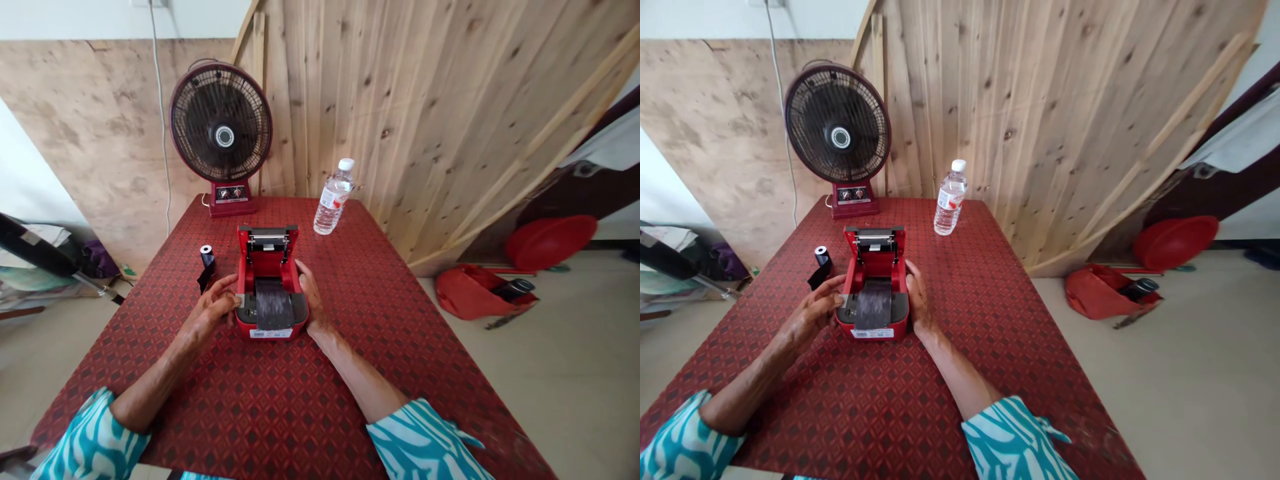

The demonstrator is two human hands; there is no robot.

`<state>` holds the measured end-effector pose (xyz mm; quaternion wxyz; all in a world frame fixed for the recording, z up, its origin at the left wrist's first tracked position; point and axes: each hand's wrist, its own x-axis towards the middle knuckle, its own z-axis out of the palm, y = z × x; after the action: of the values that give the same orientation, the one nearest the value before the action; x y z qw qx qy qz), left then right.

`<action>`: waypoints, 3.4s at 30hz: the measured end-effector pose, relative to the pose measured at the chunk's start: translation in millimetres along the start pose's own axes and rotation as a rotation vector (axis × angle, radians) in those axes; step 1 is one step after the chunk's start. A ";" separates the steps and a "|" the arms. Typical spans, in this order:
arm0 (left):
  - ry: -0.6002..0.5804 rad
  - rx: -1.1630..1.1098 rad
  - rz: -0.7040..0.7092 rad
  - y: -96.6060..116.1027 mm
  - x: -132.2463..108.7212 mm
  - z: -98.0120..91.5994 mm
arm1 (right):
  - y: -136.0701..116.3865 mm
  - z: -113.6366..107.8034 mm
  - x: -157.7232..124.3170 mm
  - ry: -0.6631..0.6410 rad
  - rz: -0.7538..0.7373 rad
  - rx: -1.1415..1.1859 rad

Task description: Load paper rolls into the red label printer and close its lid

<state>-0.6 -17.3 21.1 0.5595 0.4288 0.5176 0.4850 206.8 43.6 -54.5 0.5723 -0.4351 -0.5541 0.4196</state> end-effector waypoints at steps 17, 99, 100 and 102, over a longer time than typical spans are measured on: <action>-0.585 1.723 0.356 64.9 76.9 58.7 | -6.5 -1.4 0.3 -0.039 0.012 0.142; -0.147 0.278 0.158 48.6 17.3 -23.0 | 0.9 -0.7 2.0 -0.024 0.062 0.218; -0.173 0.261 0.150 46.8 13.7 -19.9 | 0.7 -0.8 2.0 -0.022 0.068 0.215; -0.224 0.225 0.130 43.9 7.3 -15.7 | -0.3 -1.0 1.9 -0.012 0.075 0.203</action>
<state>-20.6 -3.4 61.5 0.5298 0.5726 0.4741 0.4082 207.8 45.3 -53.7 0.5938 -0.3928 -0.4956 0.4974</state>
